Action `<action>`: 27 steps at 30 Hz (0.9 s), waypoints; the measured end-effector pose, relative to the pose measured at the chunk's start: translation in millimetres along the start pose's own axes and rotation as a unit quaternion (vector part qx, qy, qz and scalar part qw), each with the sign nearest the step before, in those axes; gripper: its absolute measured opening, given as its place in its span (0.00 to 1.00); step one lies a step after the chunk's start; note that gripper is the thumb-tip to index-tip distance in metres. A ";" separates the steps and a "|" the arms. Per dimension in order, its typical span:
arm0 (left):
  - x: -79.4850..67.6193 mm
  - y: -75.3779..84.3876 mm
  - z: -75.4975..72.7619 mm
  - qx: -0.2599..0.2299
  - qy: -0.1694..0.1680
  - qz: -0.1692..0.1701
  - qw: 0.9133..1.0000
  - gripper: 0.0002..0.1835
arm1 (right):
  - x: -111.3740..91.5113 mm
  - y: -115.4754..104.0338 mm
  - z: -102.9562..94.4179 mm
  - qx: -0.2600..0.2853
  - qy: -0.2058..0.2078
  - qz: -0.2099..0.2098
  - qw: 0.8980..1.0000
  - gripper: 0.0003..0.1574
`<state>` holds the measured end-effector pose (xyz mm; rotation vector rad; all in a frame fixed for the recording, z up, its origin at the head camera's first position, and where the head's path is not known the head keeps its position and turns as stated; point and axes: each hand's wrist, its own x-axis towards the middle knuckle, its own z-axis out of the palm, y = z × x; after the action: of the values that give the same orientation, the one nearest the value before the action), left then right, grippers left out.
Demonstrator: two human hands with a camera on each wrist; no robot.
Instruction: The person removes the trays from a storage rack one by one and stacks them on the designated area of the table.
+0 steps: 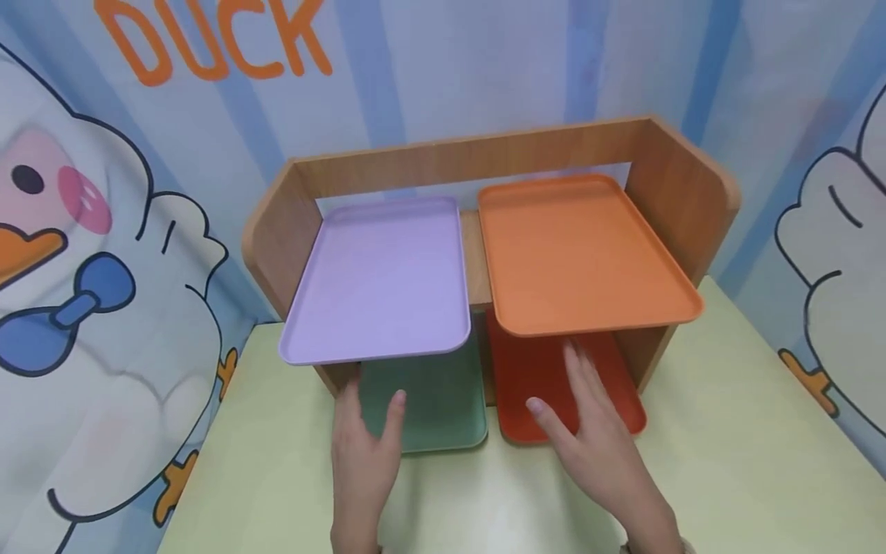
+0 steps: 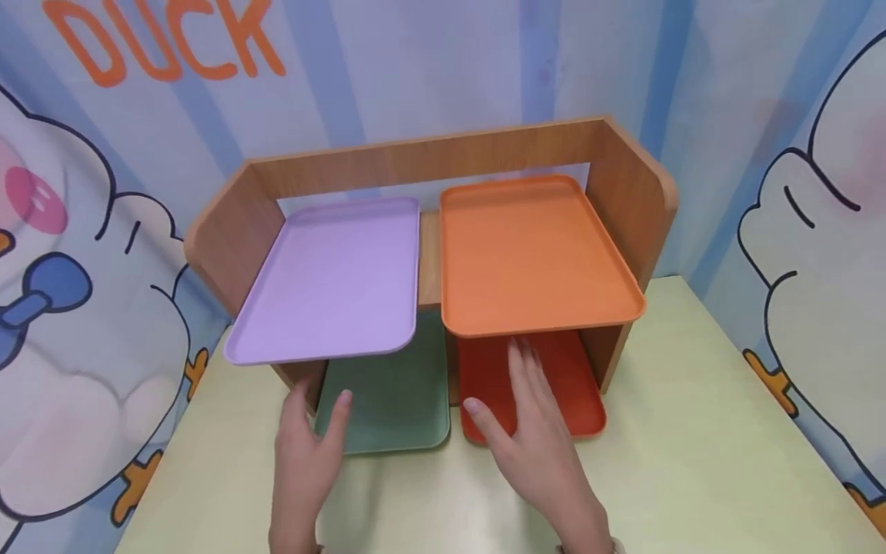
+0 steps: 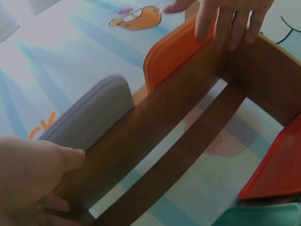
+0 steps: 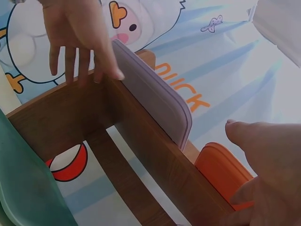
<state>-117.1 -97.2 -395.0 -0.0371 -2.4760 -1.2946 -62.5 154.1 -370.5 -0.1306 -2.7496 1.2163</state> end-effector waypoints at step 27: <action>36.7 -47.6 -8.8 -0.118 0.149 -0.060 0.980 0.30 | -6.3 0.3 -8.5 0.093 0.040 0.001 0.995 0.48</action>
<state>-157.6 -136.9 -416.6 0.2340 -2.0914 -1.5162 -54.9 159.6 -365.6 -0.1595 -2.5552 1.4264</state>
